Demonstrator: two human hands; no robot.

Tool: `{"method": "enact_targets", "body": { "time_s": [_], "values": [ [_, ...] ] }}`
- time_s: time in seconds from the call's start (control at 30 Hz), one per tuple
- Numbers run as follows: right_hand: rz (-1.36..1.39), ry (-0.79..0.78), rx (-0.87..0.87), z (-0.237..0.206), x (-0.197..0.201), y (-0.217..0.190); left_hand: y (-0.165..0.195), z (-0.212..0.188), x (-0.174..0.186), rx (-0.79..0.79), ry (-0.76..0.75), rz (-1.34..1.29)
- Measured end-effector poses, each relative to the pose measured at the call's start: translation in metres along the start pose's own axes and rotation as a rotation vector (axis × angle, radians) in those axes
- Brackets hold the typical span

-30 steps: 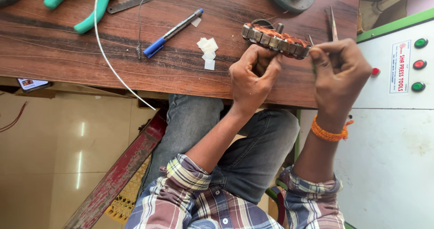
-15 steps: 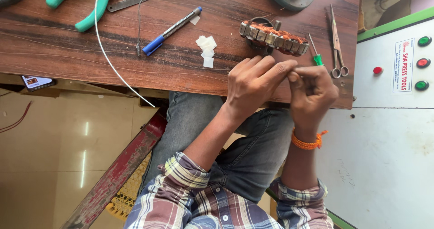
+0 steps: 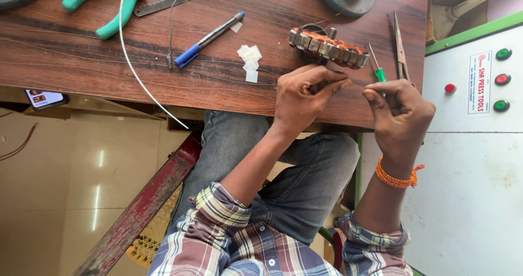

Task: The person sits at a workbench and works on an electric motor armature, fitting and pressing copper winding wires into the commutator segments by hand. They rotate the armature to reach different sides and continue seating the wires around it.

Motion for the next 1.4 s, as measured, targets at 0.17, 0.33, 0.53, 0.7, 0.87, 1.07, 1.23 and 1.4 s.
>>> {"method": "enact_targets", "body": {
  "time_s": [0.17,0.33,0.53,0.7,0.87,1.07,1.23,1.4],
  "values": [
    [0.036,0.003,0.079,0.004,-0.004,-0.010,-0.006,-0.005,0.002,0.102,0.075,-0.105],
    [0.050,0.015,0.177,0.035,-0.022,-0.020,-0.017,-0.008,-0.002,0.281,0.165,-0.292],
    [-0.032,-0.062,0.193,0.070,-0.044,-0.022,-0.021,-0.007,-0.004,0.307,0.180,-0.249],
    [0.041,-0.052,0.108,0.070,-0.041,-0.016,-0.021,-0.005,-0.007,0.327,0.188,-0.285],
    [0.193,0.005,-0.060,0.047,-0.023,-0.005,-0.018,-0.005,-0.007,0.303,0.185,-0.232],
    [0.011,0.101,0.134,0.016,-0.023,0.004,-0.018,-0.006,-0.006,0.293,0.181,-0.236],
    [0.111,0.125,0.178,0.002,-0.034,0.011,-0.003,-0.005,0.001,0.173,0.156,-0.113],
    [0.096,0.133,0.055,-0.014,-0.039,0.022,0.021,-0.003,0.009,-0.374,-0.024,0.379]
  ]
}}
Point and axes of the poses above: each hand's wrist, its own z-axis towards the middle knuckle, its own x-axis out of the back of the hand, y = z × x, the point moved 4 cm from there along z, towards the middle knuckle, and after that the axes turned 10 degrees about y, right-handed, at the moved point
